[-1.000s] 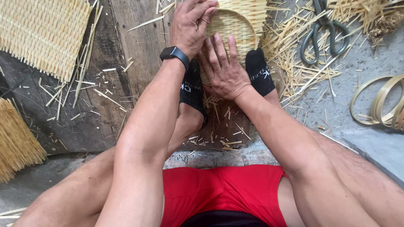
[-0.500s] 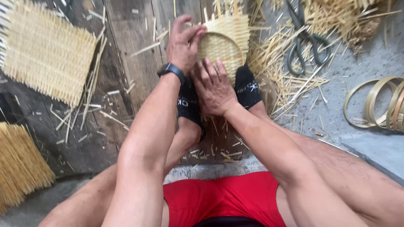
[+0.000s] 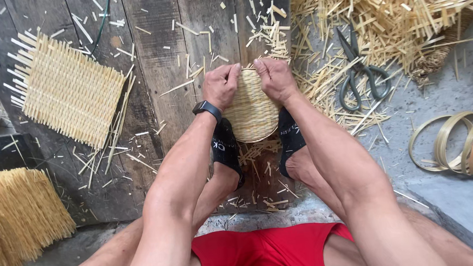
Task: The person repeatedly places a circular bamboo frame onto a flat woven bamboo mat, then uses shears to trim the excess mat material around the frame's edge. The trimmed mats are set aside, and the process is repeated with new mats.
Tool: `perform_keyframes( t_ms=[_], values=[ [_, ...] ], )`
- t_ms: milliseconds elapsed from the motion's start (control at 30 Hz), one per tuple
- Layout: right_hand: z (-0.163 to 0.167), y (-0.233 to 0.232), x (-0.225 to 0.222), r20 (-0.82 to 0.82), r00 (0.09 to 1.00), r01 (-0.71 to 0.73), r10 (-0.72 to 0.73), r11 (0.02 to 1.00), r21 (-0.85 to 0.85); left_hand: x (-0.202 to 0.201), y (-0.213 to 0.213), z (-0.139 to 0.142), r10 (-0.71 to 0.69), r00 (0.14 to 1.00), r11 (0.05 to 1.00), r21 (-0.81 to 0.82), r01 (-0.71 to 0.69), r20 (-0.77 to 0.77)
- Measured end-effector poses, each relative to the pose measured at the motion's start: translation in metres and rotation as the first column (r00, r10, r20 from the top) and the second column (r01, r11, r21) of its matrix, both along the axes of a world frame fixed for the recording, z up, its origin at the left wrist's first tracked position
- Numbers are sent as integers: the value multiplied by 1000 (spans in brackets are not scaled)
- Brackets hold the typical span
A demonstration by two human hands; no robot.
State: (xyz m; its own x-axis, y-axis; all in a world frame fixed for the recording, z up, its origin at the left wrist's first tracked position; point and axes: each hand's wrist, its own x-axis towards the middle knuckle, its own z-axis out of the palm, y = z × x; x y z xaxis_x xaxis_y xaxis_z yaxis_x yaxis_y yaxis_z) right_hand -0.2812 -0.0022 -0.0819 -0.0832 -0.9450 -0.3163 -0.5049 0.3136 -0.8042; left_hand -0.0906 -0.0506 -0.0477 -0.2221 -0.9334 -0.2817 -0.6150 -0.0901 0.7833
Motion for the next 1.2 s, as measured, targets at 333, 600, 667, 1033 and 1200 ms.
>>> perform_keyframes(
  t_ms=[333,600,667,1033,1200],
  values=[
    [163,24,-153,-85,995,61,-46,982,180,2,-3,77,-225,974,974,-6,225,3],
    [228,118,-230,-519,803,-84,293,918,389,-9,106,73,-327,811,578,-576,578,485],
    [175,129,-221,-422,888,55,182,870,491,-3,135,62,-303,707,502,-524,688,639],
    [16,146,-206,-554,817,272,-160,954,125,-44,102,58,-50,874,918,-323,231,483],
    [9,136,-222,-331,938,226,-101,903,366,-57,105,61,-38,894,938,-291,186,447]
  ],
)
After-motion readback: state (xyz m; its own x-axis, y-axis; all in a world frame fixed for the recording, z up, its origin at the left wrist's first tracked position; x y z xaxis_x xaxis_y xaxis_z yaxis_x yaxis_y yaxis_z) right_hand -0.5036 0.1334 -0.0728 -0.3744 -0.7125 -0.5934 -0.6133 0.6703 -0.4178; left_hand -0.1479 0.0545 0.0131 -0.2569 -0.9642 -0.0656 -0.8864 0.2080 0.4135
